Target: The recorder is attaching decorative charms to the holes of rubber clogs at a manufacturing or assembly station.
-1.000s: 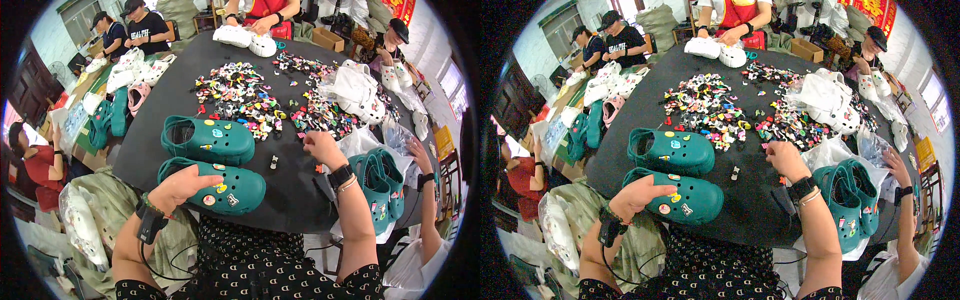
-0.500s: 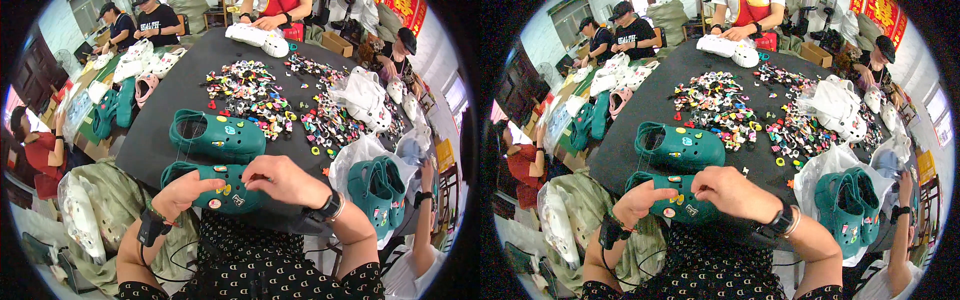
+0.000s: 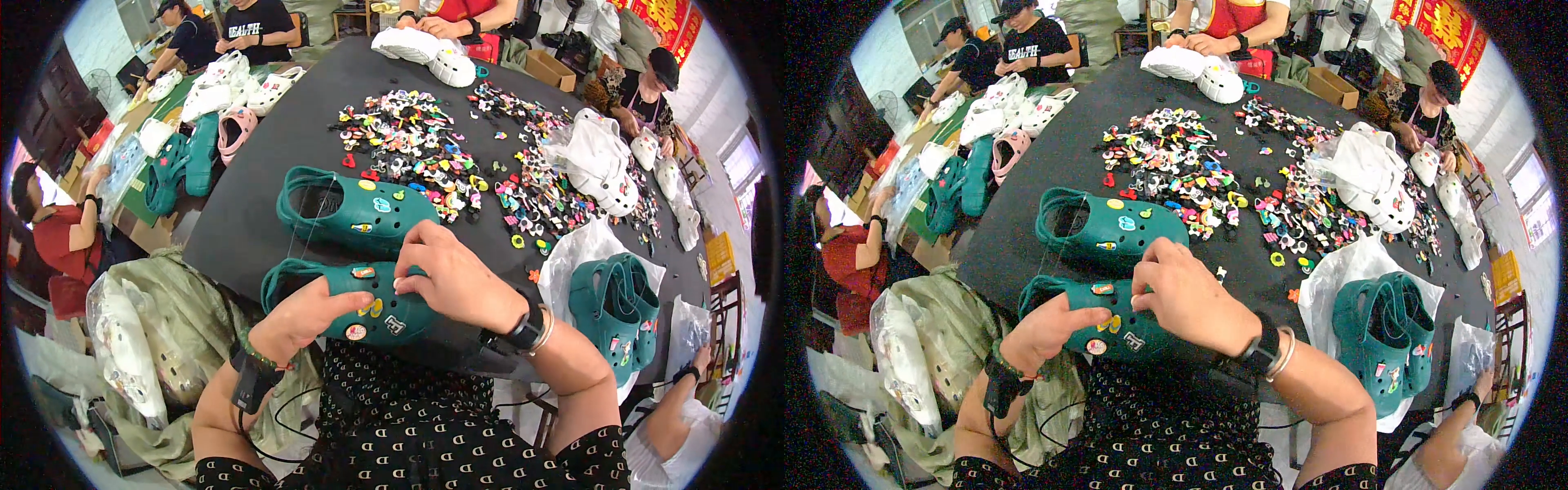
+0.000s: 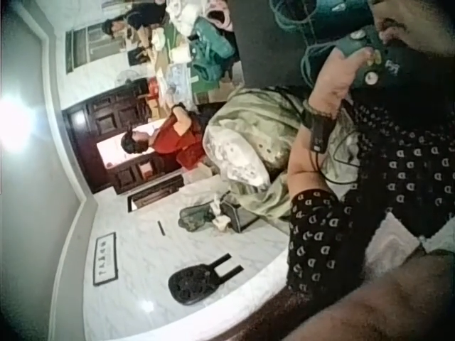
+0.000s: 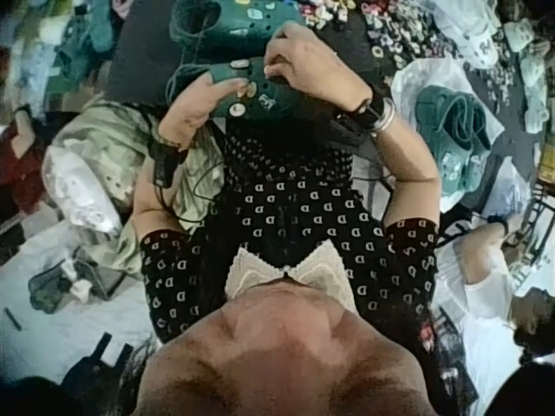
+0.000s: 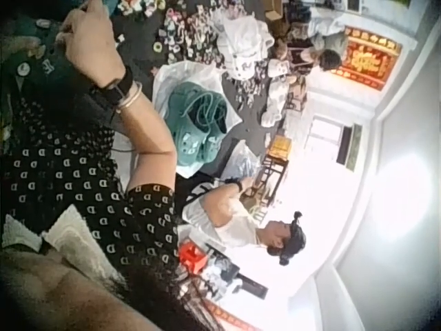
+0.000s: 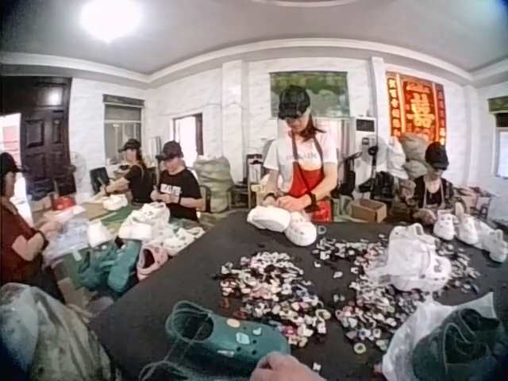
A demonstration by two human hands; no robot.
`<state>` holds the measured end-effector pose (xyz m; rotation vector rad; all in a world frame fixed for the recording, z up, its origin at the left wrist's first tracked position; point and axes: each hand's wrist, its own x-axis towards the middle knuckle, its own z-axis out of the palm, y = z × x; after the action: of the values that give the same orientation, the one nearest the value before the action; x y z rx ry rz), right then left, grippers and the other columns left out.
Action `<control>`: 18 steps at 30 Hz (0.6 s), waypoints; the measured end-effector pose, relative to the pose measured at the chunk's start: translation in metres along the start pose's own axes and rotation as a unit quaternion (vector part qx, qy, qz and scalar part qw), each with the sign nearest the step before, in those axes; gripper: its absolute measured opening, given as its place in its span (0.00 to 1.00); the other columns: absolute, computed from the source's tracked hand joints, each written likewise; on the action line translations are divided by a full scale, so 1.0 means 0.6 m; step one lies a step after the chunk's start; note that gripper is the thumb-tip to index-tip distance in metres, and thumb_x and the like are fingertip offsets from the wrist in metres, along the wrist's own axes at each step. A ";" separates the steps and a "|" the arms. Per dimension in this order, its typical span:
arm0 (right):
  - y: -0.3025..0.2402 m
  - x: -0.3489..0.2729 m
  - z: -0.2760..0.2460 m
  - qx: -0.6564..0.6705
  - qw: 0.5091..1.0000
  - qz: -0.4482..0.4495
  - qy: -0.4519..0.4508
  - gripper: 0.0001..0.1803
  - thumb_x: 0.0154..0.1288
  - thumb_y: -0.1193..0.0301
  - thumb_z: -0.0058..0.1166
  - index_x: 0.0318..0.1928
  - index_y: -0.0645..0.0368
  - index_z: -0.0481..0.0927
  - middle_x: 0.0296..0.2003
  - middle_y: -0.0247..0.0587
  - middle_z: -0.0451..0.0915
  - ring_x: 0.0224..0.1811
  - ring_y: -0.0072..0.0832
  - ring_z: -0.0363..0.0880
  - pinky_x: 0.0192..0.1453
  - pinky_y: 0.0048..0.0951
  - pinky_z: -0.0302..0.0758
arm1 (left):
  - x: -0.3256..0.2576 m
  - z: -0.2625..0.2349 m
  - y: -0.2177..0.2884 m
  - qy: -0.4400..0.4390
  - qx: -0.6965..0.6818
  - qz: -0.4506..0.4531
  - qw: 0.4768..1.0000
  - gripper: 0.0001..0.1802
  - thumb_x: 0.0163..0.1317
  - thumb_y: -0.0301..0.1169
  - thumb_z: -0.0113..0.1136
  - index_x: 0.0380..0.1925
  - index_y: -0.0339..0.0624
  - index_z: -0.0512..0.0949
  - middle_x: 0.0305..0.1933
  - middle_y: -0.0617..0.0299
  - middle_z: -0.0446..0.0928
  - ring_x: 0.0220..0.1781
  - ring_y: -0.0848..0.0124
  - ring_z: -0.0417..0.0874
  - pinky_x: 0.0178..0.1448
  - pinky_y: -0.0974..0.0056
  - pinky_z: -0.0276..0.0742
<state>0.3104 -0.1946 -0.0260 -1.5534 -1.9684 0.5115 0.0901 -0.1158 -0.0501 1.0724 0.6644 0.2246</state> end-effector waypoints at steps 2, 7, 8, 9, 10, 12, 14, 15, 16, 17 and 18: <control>0.004 0.007 -0.009 0.011 0.999 -0.002 -0.047 0.09 0.55 0.72 0.68 0.34 0.58 0.80 0.45 0.43 0.74 0.53 0.43 0.73 0.58 0.38 0.71 | -0.005 0.005 0.000 0.021 0.025 -0.001 0.999 0.23 0.66 0.28 0.61 0.60 0.37 0.73 0.55 0.64 0.79 0.54 0.73 0.80 0.59 0.65 0.75; 0.015 0.030 -0.012 0.016 0.990 -0.003 -0.143 0.12 0.56 0.70 0.68 0.36 0.58 0.78 0.47 0.44 0.74 0.54 0.44 0.73 0.59 0.40 0.71 | -0.017 0.013 -0.006 0.020 0.050 0.016 0.998 0.23 0.67 0.28 0.60 0.62 0.39 0.72 0.54 0.64 0.79 0.52 0.74 0.79 0.57 0.65 0.75; 0.019 0.034 -0.014 0.036 0.982 -0.003 -0.186 0.14 0.57 0.69 0.68 0.39 0.58 0.77 0.48 0.45 0.74 0.55 0.45 0.73 0.58 0.40 0.71 | -0.020 0.016 -0.004 0.017 0.078 0.024 0.996 0.23 0.68 0.28 0.59 0.63 0.39 0.71 0.54 0.64 0.79 0.51 0.75 0.79 0.55 0.65 0.76; 0.017 0.036 -0.019 0.036 0.982 -0.001 -0.186 0.14 0.57 0.69 0.68 0.39 0.58 0.77 0.48 0.45 0.74 0.55 0.45 0.73 0.58 0.40 0.71 | -0.021 0.017 -0.006 0.015 0.078 0.024 0.997 0.23 0.68 0.28 0.59 0.63 0.39 0.71 0.54 0.64 0.79 0.51 0.75 0.79 0.55 0.65 0.76; 0.008 0.039 -0.025 0.029 0.977 0.038 -0.207 0.19 0.56 0.68 0.69 0.43 0.59 0.74 0.50 0.47 0.74 0.56 0.45 0.73 0.58 0.40 0.71 | -0.023 0.018 -0.009 0.004 0.075 0.027 0.997 0.24 0.68 0.28 0.59 0.64 0.40 0.70 0.53 0.65 0.79 0.49 0.76 0.78 0.52 0.66 0.77; -0.006 0.042 -0.032 0.023 0.970 0.078 -0.229 0.24 0.56 0.67 0.70 0.48 0.59 0.71 0.52 0.50 0.74 0.58 0.46 0.73 0.57 0.41 0.71 | -0.022 0.019 -0.014 -0.007 0.071 0.029 0.997 0.25 0.69 0.28 0.58 0.65 0.40 0.68 0.52 0.65 0.78 0.47 0.77 0.77 0.49 0.67 0.77; -0.016 0.044 -0.031 0.027 0.953 0.130 -0.272 0.31 0.55 0.68 0.70 0.54 0.59 0.66 0.53 0.52 0.73 0.59 0.47 0.73 0.57 0.41 0.72 | -0.023 0.020 -0.018 -0.032 0.112 0.061 0.991 0.25 0.69 0.26 0.56 0.66 0.40 0.67 0.51 0.66 0.78 0.45 0.79 0.76 0.44 0.69 0.76; -0.016 0.043 -0.028 0.029 0.953 0.130 -0.273 0.31 0.55 0.68 0.70 0.54 0.59 0.66 0.53 0.52 0.73 0.59 0.47 0.73 0.57 0.41 0.72 | -0.026 0.023 -0.018 -0.030 0.111 0.059 0.992 0.25 0.69 0.26 0.56 0.66 0.40 0.67 0.51 0.66 0.78 0.45 0.79 0.76 0.44 0.69 0.76; -0.017 0.039 -0.027 0.020 0.958 0.112 -0.265 0.31 0.55 0.69 0.70 0.55 0.58 0.66 0.52 0.52 0.74 0.58 0.48 0.73 0.57 0.42 0.72 | -0.029 0.028 -0.016 -0.032 0.109 0.043 0.993 0.24 0.69 0.25 0.55 0.65 0.41 0.68 0.52 0.66 0.78 0.47 0.78 0.77 0.48 0.68 0.76; -0.018 0.035 -0.025 0.012 0.962 0.095 -0.256 0.32 0.55 0.71 0.69 0.56 0.58 0.65 0.51 0.52 0.74 0.58 0.48 0.73 0.57 0.43 0.72 | -0.031 0.032 -0.013 -0.033 0.108 0.028 0.993 0.23 0.69 0.25 0.54 0.64 0.41 0.69 0.52 0.66 0.78 0.49 0.77 0.78 0.52 0.66 0.76; -0.022 0.034 -0.022 0.012 0.962 0.097 -0.255 0.32 0.55 0.71 0.69 0.56 0.58 0.65 0.51 0.52 0.74 0.58 0.48 0.73 0.57 0.43 0.72 | -0.031 0.034 -0.009 -0.036 0.108 0.027 0.993 0.23 0.69 0.25 0.54 0.64 0.41 0.69 0.52 0.66 0.78 0.49 0.77 0.78 0.52 0.66 0.76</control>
<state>0.3060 -0.1791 -0.0038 -1.7345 -2.1673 1.1060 0.0869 -0.1427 -0.0413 1.3005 0.6054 0.1626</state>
